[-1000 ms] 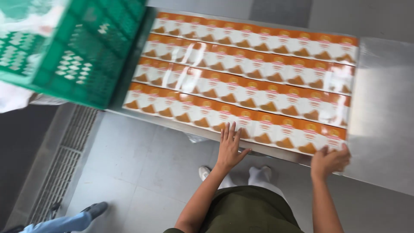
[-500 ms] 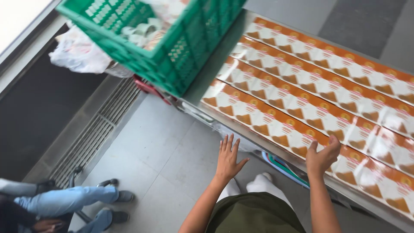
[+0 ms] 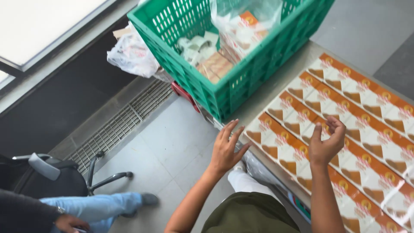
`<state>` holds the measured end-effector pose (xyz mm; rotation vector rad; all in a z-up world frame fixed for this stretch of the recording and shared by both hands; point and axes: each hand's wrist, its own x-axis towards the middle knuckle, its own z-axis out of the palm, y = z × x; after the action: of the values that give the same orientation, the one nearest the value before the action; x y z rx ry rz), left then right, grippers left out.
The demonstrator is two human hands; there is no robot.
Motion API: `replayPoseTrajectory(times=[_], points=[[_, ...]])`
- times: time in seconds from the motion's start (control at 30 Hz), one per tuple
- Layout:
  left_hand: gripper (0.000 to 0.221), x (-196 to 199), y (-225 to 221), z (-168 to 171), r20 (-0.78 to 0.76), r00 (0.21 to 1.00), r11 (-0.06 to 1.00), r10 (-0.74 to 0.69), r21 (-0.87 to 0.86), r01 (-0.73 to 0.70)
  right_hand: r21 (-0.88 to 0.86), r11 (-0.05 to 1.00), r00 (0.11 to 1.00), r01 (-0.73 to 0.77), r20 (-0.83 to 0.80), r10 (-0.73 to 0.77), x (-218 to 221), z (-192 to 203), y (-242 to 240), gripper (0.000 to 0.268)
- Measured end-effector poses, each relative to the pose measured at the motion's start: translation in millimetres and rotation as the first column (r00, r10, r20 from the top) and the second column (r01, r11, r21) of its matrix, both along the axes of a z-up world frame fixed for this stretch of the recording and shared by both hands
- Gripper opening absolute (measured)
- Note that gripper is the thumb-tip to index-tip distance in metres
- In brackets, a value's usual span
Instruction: The person organizes boxes of spice powder on a metal table, transfers them one by one into a plastic bag inside a green crate, and then places stickers onto the plastic bag.
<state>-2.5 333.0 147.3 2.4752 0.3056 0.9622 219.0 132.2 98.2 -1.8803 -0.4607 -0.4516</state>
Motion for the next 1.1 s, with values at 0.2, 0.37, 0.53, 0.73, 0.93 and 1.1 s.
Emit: replayPoseTrajectory(times=[0.2,0.37,0.53,0.73,0.93,1.1], points=[[0.041,49,87,100,0.172,0.978,0.981,-0.121,0.168,0.092,0.086,0.99,0.987,-0.114,0.12,0.103,49,73,93,0.019],[0.037,90,170,153,0.19,0.962,0.953,-0.197,0.266,0.142,-0.011,0.976,0.946,-0.216,0.246,0.212,74,154,170,0.016],[0.032,154,256,184,0.162,0.938,0.926,-0.307,0.277,0.255,-0.222,0.922,0.882,-0.318,0.286,0.373,86,207,248,0.012],[0.023,232,344,182,0.083,0.877,0.857,-0.472,0.274,0.436,-0.45,0.841,0.863,-0.3,0.247,0.44,129,195,332,0.02],[0.021,279,390,164,0.037,0.781,0.744,-0.623,0.336,0.578,-0.855,0.436,0.921,-0.281,-0.113,0.373,166,145,398,0.056],[0.028,276,391,172,0.092,0.732,0.734,-0.675,0.175,0.656,-0.872,0.42,0.935,-0.253,-0.108,0.339,176,108,411,0.07]])
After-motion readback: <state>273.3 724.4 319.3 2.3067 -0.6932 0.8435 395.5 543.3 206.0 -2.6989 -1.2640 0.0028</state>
